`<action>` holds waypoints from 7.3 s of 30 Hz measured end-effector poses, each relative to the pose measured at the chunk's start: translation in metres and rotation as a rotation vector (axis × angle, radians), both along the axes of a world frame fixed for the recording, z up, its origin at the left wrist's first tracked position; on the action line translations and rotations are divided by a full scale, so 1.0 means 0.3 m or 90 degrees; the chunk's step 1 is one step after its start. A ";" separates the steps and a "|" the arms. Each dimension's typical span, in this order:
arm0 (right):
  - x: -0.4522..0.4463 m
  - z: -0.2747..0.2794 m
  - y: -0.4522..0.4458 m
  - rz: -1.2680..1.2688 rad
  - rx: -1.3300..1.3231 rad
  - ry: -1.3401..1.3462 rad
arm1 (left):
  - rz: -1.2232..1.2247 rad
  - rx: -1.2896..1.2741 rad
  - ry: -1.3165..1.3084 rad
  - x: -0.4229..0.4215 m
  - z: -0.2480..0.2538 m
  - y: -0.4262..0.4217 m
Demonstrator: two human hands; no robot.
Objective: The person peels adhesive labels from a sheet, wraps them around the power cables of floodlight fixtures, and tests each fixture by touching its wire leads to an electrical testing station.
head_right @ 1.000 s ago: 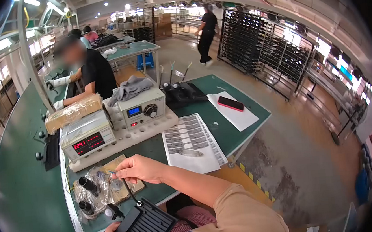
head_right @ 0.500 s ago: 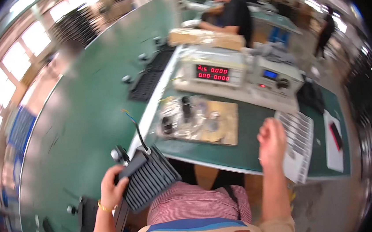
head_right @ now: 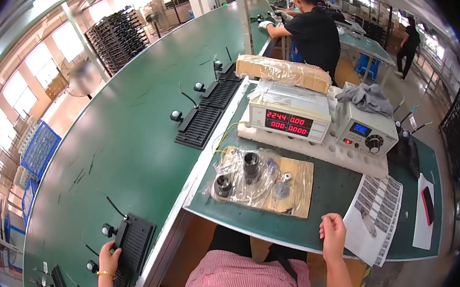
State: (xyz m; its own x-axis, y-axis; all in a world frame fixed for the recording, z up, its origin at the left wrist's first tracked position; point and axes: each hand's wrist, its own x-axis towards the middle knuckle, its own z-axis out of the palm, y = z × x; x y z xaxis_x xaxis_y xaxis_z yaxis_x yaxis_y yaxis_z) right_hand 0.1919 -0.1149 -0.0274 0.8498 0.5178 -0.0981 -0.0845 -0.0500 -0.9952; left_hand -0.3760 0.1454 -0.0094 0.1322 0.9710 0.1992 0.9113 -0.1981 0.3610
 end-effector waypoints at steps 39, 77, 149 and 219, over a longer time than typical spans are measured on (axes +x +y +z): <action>0.409 0.126 -0.647 -0.188 -0.554 -0.410 | -1.170 -0.217 -0.279 1.826 0.120 -0.636; 0.612 0.170 -0.647 0.179 -0.813 -0.415 | -1.273 -0.046 -0.131 2.132 -0.053 -0.948; -0.188 0.207 -0.109 -0.043 -0.160 -0.240 | -0.457 -0.805 -0.779 1.519 0.047 -0.527; -0.154 0.177 -0.101 -0.034 -0.201 -0.371 | -0.509 -0.744 -0.759 1.527 0.014 -0.515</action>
